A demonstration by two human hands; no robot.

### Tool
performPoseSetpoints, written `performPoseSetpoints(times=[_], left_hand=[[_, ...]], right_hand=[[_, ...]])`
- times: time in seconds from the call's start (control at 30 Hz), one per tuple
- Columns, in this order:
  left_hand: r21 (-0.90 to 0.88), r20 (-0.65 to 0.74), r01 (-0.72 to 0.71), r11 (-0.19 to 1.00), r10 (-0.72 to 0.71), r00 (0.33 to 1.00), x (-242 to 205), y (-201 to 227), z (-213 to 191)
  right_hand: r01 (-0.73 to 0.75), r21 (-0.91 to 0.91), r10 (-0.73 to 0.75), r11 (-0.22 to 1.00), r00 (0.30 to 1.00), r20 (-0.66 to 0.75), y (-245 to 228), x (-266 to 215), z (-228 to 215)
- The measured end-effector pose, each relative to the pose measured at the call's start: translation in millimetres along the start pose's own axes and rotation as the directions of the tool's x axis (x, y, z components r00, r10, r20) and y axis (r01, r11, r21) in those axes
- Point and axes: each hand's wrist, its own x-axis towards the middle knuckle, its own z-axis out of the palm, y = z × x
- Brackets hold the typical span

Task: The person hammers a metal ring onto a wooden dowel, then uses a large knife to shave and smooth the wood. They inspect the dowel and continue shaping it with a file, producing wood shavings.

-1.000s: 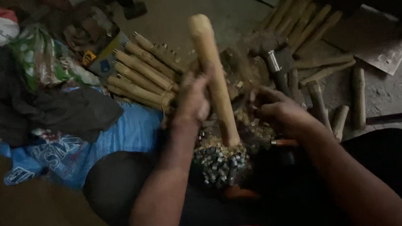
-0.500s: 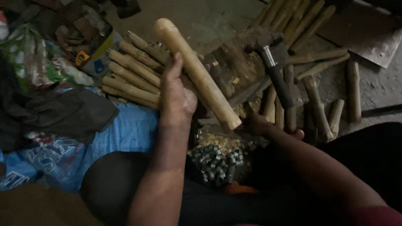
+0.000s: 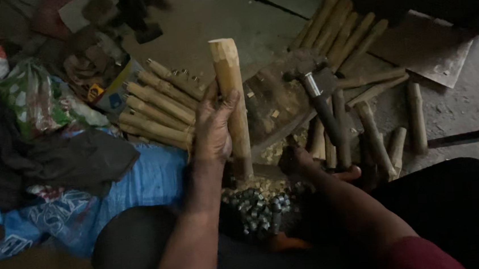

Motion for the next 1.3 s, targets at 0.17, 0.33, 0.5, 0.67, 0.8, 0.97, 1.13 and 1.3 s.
performPoseSetpoints(times=[0.17,0.33,0.5,0.67,0.8,0.97,1.13,1.3], left_hand=[[-0.025,0.025,0.032,0.999,-0.031,0.999,5.8,-9.5,-1.5],[-0.064,0.029,0.048,0.997,-0.046,0.999,8.6,-1.4,13.6],[0.039,-0.053,0.080,0.996,-0.078,0.996,10.9,1.0,18.8],[0.124,-0.105,0.110,0.986,-0.097,0.990,5.4,4.8,21.4],[0.194,0.000,0.014,0.981,-0.014,1.000,4.1,-1.4,30.8],[0.278,-0.076,0.015,0.961,0.007,0.997,1.9,-2.0,27.0],[0.198,0.034,-0.041,0.979,0.035,0.999,-5.8,9.0,32.1],[0.226,-0.057,0.075,0.971,-0.064,0.996,-9.0,12.9,38.2]], right_hand=[[0.150,0.305,-0.104,0.940,0.981,-0.163,3.8,-28.8,-30.5],[-0.026,0.841,-0.037,0.541,0.998,0.055,19.7,-76.1,-103.4],[0.235,0.869,-0.066,0.434,0.971,-0.230,70.6,-136.5,-164.2],[-0.005,0.911,0.717,0.411,0.619,-0.320,121.8,-156.7,-161.6],[-0.058,0.978,0.768,0.199,0.629,-0.119,115.1,-135.5,-111.7],[0.047,0.964,0.931,0.261,0.250,-0.265,138.4,-110.5,-23.9],[-0.261,0.954,0.901,-0.148,0.363,0.239,150.2,-124.3,41.0],[-0.408,0.911,0.908,0.059,0.401,0.120,102.4,-125.5,92.9]])
